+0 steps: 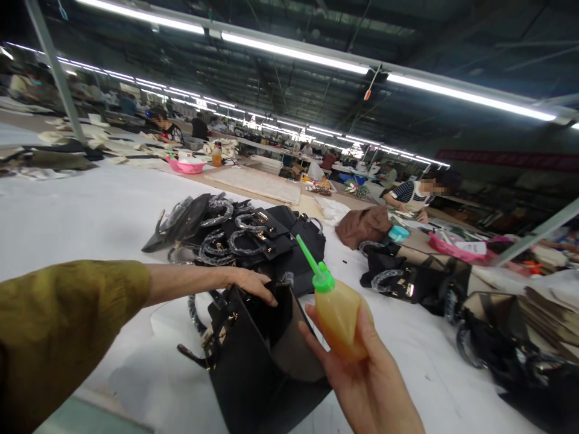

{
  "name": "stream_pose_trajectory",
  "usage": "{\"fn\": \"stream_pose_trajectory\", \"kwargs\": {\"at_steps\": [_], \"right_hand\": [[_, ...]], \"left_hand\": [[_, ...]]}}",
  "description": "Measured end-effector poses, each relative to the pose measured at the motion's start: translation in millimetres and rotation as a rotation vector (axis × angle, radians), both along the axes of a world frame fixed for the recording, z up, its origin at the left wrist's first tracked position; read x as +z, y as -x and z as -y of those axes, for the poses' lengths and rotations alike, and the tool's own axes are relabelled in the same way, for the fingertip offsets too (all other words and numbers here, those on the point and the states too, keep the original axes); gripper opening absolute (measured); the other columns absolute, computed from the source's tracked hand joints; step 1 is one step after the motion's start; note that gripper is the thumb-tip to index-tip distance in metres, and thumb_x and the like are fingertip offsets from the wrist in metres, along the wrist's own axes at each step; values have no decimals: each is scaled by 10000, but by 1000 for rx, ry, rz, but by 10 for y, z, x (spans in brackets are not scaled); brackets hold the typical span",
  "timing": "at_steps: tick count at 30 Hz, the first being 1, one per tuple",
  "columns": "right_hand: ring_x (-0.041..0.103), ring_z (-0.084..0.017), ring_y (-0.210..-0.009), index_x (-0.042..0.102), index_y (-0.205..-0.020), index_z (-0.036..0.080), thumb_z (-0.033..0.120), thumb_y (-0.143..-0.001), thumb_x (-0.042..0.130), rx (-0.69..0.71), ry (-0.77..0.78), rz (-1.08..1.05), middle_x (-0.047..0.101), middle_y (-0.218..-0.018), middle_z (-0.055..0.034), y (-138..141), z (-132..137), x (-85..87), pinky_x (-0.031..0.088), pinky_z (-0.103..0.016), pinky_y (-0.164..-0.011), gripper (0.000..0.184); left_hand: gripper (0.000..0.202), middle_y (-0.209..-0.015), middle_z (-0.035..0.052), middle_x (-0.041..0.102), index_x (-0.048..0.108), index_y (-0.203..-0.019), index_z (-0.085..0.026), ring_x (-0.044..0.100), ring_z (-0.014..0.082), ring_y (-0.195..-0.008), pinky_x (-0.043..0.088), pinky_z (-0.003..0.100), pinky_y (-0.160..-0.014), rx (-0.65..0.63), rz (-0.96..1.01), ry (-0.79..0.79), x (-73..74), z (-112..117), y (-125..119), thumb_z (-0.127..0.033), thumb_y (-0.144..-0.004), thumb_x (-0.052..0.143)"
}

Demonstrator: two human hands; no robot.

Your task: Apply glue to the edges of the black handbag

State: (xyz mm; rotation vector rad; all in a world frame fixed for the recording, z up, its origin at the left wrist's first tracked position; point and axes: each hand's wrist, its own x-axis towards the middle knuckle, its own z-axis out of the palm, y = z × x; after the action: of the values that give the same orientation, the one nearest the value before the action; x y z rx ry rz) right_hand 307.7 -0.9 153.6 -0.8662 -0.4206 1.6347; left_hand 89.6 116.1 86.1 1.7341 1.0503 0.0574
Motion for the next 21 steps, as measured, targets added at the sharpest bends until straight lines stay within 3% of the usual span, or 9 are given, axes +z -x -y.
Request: {"fn": "stream_pose_trajectory", "kwargs": {"at_steps": [7,11,17,21], "right_hand": [[643,-362,-912,675,-1016,282,435,-711,719,-162,131,-49,707,-1011,-78,-139,-68,9,453,-654,-840,344],[644,-356,-916,660,-1036,272,415,-729,712,-151,118,-66,705,-1018,-75,-251,19,61,478,-630,-821,342],[684,-275,-788,614,-1103,202,275,-675,785,-1,66,43,700,-1008,-130,-527,180,-41,590,-347,-614,466],[675,-276,-851,539,-1191,204,266,-665,788,-23,6,260,679,-1072,-125,-800,279,-126,585,-286,-591,585]], "left_hand": [[312,-867,4,674,661,-940,-173,613,165,-798,476,266,-758,188,253,31,-27,104,-40,-387,-715,626],[340,-914,18,668,655,-995,-162,591,165,-821,457,266,-772,151,336,-18,176,158,-57,-380,-747,573],[396,-741,-7,585,674,-924,-158,480,119,-620,378,223,-551,26,56,-280,675,121,-64,-487,-742,552],[437,-669,-20,519,658,-930,-151,447,117,-575,340,228,-495,-48,-155,-301,791,116,-61,-519,-715,562]]}}
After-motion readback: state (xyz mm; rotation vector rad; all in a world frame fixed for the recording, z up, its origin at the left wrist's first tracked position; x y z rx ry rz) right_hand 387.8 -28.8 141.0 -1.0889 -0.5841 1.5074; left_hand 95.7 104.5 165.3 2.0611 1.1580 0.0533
